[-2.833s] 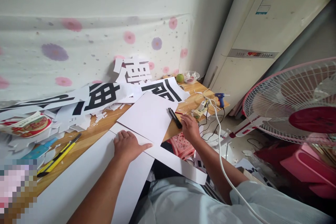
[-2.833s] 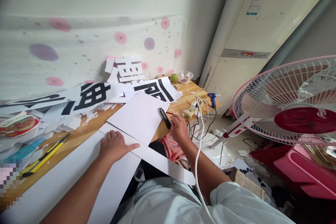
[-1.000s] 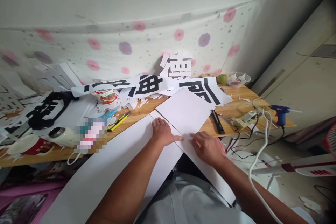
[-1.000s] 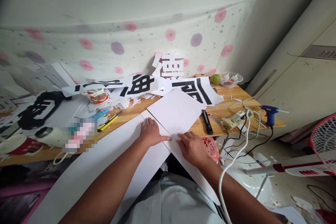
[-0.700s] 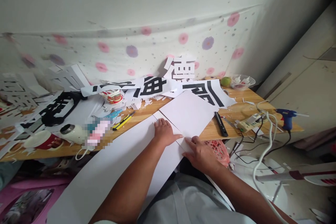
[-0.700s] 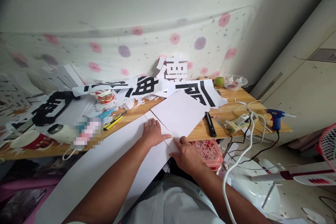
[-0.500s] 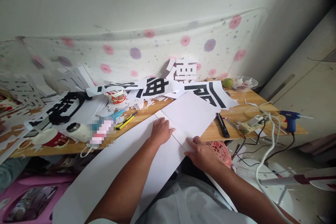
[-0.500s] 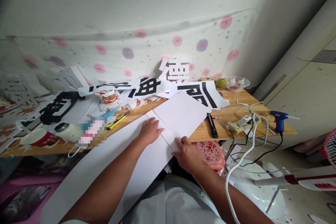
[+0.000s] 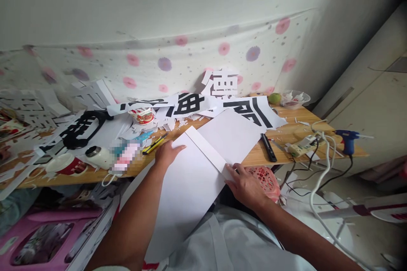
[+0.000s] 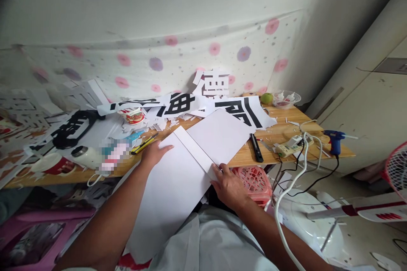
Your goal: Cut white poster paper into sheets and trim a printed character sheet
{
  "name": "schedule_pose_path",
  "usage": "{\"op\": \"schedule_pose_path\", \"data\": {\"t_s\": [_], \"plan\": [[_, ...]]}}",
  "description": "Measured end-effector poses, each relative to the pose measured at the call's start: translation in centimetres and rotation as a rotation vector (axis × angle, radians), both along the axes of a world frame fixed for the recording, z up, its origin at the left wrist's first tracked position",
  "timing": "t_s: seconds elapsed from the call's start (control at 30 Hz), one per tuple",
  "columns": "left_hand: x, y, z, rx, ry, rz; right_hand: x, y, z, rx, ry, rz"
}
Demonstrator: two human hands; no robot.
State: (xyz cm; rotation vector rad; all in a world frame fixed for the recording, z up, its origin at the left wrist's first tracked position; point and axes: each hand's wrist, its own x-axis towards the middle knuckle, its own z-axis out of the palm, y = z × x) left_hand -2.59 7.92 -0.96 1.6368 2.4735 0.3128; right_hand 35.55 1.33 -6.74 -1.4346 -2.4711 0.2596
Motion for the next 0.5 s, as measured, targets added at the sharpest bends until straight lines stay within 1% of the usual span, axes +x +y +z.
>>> {"op": "schedule_pose_path", "data": {"t_s": [0.1, 0.17, 0.3, 0.4, 0.5], "plan": [[-0.1, -0.1, 0.5, 0.002, -0.012, 0.01, 1.0, -1.1, -0.3, -0.005, 0.057, 0.022], [-0.1, -0.3, 0.8, 0.016, -0.015, 0.01, 2.1, -2.1, -0.1, -0.013, 0.115, 0.024], [-0.2, -0.9, 1.0, 0.039, 0.006, -0.003, 4.3, -4.3, 1.2, -0.077, 0.303, 0.017], [-0.8, -1.3, 0.7, 0.055, -0.019, -0.012, 5.5, -5.6, 2.5, -0.243, 0.418, -0.003], [-1.6, -1.4, 0.3, 0.048, -0.016, -0.001, 6.5, -6.6, 3.0, -0.484, 0.448, -0.016]]}}
